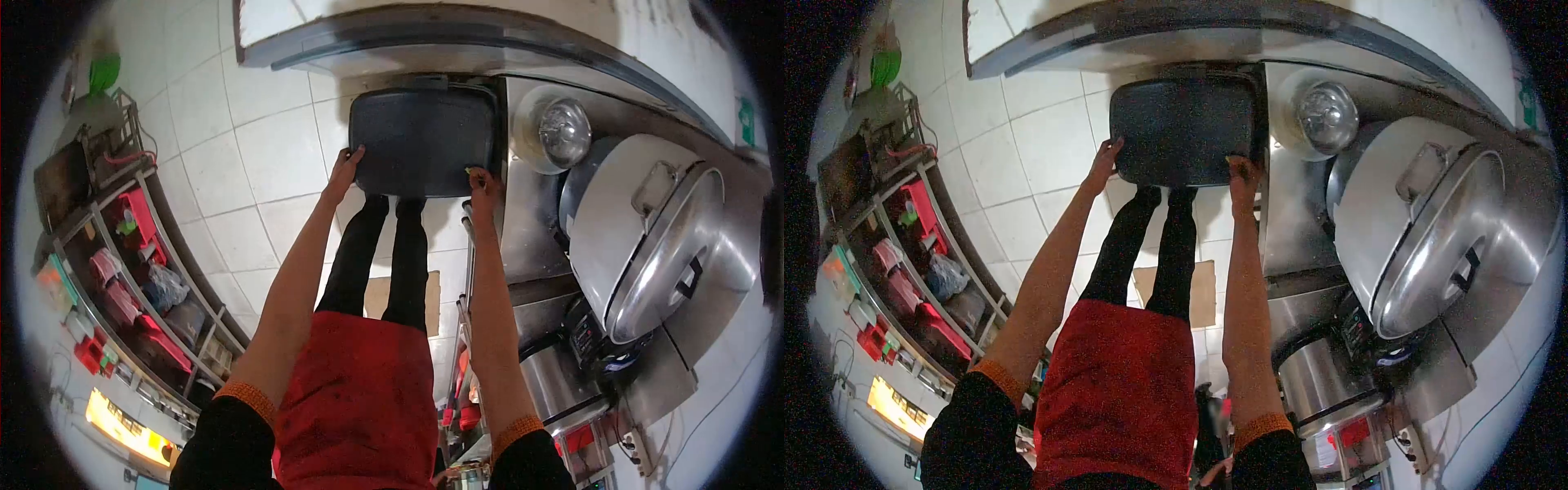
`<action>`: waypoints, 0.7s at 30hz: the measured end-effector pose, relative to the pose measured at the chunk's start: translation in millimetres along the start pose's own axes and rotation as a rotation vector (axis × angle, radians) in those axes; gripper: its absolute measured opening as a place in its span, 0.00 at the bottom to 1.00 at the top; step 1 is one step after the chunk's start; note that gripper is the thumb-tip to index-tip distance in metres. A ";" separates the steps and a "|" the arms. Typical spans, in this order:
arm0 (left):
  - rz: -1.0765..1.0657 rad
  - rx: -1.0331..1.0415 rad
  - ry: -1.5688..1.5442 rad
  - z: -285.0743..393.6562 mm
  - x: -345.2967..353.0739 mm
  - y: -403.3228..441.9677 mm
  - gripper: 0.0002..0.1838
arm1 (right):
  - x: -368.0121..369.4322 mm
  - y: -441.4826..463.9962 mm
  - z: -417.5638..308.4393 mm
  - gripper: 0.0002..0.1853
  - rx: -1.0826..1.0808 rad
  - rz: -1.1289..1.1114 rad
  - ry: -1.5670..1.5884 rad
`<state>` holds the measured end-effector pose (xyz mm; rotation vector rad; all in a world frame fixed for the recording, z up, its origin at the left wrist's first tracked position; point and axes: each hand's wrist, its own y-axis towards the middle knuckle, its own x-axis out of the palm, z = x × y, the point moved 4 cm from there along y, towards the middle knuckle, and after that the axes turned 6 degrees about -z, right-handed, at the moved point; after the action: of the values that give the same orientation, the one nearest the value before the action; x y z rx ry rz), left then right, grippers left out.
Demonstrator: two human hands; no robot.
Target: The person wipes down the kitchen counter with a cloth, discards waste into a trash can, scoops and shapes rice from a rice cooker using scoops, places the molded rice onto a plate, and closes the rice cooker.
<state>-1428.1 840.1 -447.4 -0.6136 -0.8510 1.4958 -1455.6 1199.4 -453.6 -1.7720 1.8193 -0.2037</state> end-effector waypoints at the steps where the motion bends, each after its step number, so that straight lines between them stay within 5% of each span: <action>1: 0.021 0.023 0.010 -4.4 -2.0 5.6 0.35 | -0.4 0.2 5.8 0.09 0.041 0.008 0.058; 5: 0.067 0.046 0.201 -5.9 -11.2 9.0 0.34 | -4.6 -8.4 5.2 0.08 0.084 0.102 0.221; 7: 0.090 0.037 0.164 -17.0 -17.7 11.0 0.35 | 2.7 -1.3 22.2 0.20 0.222 -0.217 0.571; 8: 0.110 0.023 0.140 -23.1 -24.5 13.0 0.36 | 4.1 -0.4 22.6 0.20 0.214 -0.228 0.564; 10: 0.129 0.045 0.162 -24.7 -35.5 5.3 0.36 | 7.2 -12.2 2.6 0.18 0.051 -0.105 -0.222; 11: 0.139 0.058 0.195 -26.4 -42.3 0.4 0.37 | 18.2 -17.9 0.9 0.12 0.150 -0.210 0.347; 15: 0.266 0.110 0.236 -60.3 -76.9 -5.8 0.33 | 35.1 -36.7 -52.0 0.11 0.005 -0.092 0.225; 17: 0.395 0.227 0.518 -72.3 -88.9 -7.0 0.31 | 39.9 -32.3 -30.8 0.23 0.336 -0.292 0.446; 21: 0.392 0.170 0.433 -41.0 -83.7 -34.3 0.32 | 38.6 -36.9 -61.4 0.19 0.321 -0.248 0.211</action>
<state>-1365.7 763.1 -452.8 -0.9710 -0.2736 1.6762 -1452.4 1141.3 -396.7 -1.7886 1.5894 -0.7621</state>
